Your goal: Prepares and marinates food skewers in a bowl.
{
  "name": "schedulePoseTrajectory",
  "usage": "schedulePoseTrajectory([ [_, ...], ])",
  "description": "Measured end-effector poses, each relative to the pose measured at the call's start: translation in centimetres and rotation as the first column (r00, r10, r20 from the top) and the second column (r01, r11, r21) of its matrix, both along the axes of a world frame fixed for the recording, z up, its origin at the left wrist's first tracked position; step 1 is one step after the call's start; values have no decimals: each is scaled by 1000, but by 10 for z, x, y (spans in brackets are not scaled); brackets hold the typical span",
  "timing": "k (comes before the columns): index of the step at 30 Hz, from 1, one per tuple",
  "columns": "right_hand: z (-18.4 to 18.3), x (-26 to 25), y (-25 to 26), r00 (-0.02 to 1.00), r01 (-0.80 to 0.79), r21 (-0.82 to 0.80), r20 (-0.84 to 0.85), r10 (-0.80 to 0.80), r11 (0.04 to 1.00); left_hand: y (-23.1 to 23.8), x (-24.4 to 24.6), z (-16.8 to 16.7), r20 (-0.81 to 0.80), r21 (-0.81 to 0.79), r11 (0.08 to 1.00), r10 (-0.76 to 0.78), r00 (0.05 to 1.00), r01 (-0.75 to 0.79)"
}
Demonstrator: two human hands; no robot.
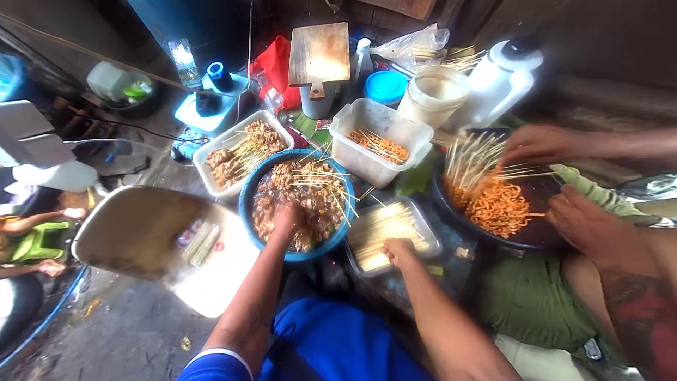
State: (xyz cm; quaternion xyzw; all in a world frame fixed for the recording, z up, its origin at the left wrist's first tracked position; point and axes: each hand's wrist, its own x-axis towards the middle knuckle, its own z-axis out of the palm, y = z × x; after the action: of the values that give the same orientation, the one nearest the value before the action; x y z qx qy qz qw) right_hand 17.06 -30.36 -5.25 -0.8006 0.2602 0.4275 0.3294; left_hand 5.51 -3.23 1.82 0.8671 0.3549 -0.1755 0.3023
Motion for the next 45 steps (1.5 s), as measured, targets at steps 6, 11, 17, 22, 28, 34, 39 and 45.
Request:
schedulePoseTrajectory([
  [6,36,-14,-2,999,-38,127,-26,41,991,45,-50,-20,211,-323,878,430,878,-353],
  [11,55,-27,5,986,-120,228,137,91,966,58,-55,19,219,-13,966,253,942,-256],
  [17,88,-48,34,927,-296,297,320,198,908,40,-36,2,97,-14,1000,27,995,-26],
  [22,99,-67,71,804,-515,215,459,380,830,43,-36,-19,199,-260,946,251,947,-196],
  [28,110,-95,114,726,-623,131,464,507,771,60,-44,-13,264,-241,966,158,951,-94],
  [34,107,-113,125,799,-542,173,409,440,822,48,-30,-24,156,-291,956,67,985,-19],
  [39,103,-122,128,829,-495,198,399,392,846,60,-38,-7,109,-877,430,611,784,-213],
  [45,96,-126,127,803,-521,190,438,403,832,55,-41,-9,-83,-966,104,741,667,-236],
])
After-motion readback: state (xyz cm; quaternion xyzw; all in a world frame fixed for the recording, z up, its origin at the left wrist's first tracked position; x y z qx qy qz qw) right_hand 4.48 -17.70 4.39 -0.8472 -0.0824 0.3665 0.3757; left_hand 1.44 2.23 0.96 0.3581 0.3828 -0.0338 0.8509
